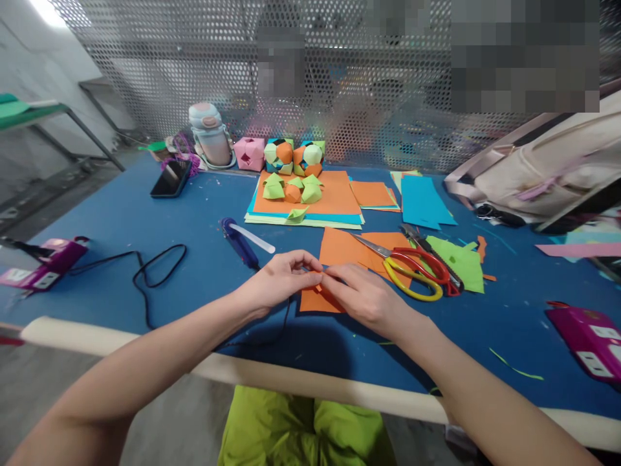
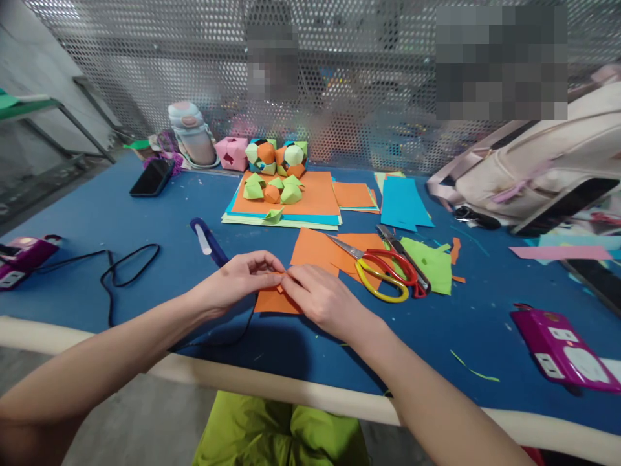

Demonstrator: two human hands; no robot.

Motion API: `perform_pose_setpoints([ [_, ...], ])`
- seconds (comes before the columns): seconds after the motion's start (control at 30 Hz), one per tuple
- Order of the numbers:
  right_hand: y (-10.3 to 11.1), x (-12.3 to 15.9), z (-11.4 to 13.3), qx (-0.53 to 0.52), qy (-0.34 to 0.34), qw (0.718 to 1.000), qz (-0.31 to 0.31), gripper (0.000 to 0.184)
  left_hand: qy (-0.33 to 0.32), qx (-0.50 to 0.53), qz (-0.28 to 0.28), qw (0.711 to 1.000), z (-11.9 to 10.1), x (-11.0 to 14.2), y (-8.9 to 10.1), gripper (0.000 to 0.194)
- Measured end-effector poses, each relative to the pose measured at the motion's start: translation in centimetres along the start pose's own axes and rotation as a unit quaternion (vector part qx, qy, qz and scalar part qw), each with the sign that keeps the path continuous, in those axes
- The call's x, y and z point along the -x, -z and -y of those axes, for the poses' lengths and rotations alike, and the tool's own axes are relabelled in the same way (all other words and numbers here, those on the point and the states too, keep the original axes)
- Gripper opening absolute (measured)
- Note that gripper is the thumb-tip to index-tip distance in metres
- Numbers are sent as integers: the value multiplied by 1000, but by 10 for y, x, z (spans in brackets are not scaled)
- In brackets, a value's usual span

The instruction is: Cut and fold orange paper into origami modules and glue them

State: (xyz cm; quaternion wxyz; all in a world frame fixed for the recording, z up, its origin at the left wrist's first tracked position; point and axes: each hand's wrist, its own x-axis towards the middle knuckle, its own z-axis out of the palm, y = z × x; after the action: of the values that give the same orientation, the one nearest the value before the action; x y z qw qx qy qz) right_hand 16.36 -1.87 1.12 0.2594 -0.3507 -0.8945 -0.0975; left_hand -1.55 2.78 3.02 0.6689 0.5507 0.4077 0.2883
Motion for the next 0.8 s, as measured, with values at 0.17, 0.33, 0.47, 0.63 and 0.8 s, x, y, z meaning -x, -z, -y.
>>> perform_pose_setpoints([
  [0.17,-2,2,-3,-40,6,999,-21,25,4,26,-15,1000,-1,0,0,13],
  [0.33,-8,5,-1,-91,-37,992,-76,32,6,16,-16,1000,-3,2,-3,12],
  [0.47,-7,4,0,-100,-36,991,-76,24,8,1,-12,1000,-4,3,-3,13],
  [0.63,0,0,1,-93,-15,993,-66,16,2,-14,-9,1000,-4,3,-1,10],
  [0.8,1,0,2,-71,-9,996,-59,16,8,-3,-3,1000,-3,2,0,12],
])
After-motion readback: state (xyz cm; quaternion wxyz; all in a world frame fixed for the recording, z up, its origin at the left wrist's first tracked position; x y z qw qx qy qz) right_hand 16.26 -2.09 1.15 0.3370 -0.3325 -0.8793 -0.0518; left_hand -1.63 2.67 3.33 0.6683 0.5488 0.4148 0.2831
